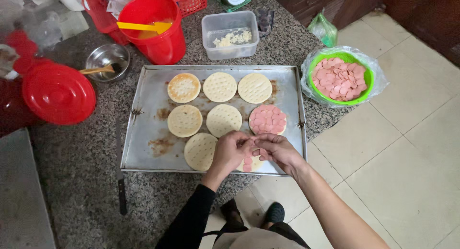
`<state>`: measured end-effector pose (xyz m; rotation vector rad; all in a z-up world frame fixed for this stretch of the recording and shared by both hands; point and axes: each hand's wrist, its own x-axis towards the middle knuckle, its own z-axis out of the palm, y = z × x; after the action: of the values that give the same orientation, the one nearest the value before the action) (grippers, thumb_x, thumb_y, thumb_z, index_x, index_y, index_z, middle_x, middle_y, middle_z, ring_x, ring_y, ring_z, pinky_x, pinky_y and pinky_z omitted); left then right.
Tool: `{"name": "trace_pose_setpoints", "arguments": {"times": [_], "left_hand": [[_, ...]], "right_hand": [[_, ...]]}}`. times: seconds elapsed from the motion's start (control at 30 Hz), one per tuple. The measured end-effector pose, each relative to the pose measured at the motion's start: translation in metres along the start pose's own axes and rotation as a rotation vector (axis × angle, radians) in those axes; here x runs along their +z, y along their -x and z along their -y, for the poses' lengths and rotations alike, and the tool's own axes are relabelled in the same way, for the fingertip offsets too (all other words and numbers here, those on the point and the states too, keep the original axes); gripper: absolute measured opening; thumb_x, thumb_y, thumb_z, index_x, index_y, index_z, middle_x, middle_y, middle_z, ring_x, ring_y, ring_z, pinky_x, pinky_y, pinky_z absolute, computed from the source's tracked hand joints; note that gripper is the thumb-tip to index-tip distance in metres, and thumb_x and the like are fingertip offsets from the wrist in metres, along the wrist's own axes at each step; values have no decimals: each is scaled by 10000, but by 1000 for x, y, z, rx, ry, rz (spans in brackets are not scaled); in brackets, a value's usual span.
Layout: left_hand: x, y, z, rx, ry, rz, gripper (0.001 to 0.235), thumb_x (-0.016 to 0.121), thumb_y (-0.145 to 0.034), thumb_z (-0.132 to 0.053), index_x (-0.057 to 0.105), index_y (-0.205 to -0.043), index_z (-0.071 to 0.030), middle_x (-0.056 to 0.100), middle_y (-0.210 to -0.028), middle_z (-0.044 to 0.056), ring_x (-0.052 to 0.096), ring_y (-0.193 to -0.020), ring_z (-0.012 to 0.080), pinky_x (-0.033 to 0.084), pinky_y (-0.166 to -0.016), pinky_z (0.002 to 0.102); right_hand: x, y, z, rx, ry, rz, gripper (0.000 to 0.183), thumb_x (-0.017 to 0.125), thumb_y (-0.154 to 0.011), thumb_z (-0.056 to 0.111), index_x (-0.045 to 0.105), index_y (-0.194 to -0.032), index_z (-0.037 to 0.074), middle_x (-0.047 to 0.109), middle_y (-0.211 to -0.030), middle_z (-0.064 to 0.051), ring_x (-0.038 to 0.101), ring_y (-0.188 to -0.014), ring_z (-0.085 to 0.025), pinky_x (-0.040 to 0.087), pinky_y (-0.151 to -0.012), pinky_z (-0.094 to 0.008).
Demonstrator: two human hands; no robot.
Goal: The person places pink circular slices from a green bowl onto round flatbreads arranged on a metal baking tray. The person handles the slices one at a time and arranges them in overlapping rows to cover each flatbread.
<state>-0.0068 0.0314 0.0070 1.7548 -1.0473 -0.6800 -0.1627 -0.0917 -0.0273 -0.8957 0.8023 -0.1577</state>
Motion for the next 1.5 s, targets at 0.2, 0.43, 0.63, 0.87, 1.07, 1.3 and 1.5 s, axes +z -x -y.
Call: {"name": "trace_pose_setpoints", "arguments": {"times": [0.2,0.43,0.63,0.87,1.07,1.3,1.5], "left_hand": [[-13,-13,48,64,-319,-91,157,669,-913,-210,727,-928,-65,714,-922,139,696,-872,357,539,-746,453],[0,-22,67,97,-423,81,143,613,-930,-193,709,-915,-89,711,-973,130,681,-931,370,524,-789,498],[10,-31,68,83,-528,78,166,645,-921,-205,699,-881,-53,716,-912,163,697,-871,389,530,-759,515],[14,-34,69,78,-572,59,167,678,-880,-204,712,-834,-46,721,-885,177,702,-841,402,530,-727,533],[15,-36,63,46,-606,43,165,681,-872,-216,715,-856,-55,722,-889,176,704,-836,402,532,-726,537],[-2,-27,23,138,-537,-15,192,683,-917,-240,703,-848,-61,695,-896,143,694,-831,382,529,-729,517],[-10,-19,-8,451,-368,98,254,675,-849,-120,734,-1088,-55,661,-928,139,662,-896,358,524,-770,475]], "right_hand": [[-1,8,8,-43,-94,-159,333,520,-986,17,557,-1317,13,738,-1203,-153,723,-946,-212,597,-775,-284],[-6,13,8,-48,-125,-324,420,456,-969,-47,438,-1380,43,717,-1247,-206,722,-970,-224,597,-861,-332],[-13,15,1,-97,-136,-366,327,466,-1031,80,485,-1350,6,737,-1171,-190,730,-929,-226,609,-845,-344],[-21,13,-12,-73,-92,-320,260,559,-1034,155,678,-1139,-51,764,-1049,-147,734,-889,-192,614,-815,-308],[-12,16,-6,-38,-88,-306,334,537,-1056,231,693,-1151,-48,763,-1027,-129,725,-885,-177,601,-816,-297],[3,19,9,8,-133,-238,392,436,-1078,222,671,-1220,-58,749,-1080,-134,741,-934,-213,607,-854,-327],[14,13,14,18,-73,-129,384,428,-1051,196,630,-1274,-42,758,-1117,-132,753,-986,-219,621,-890,-341]]}}
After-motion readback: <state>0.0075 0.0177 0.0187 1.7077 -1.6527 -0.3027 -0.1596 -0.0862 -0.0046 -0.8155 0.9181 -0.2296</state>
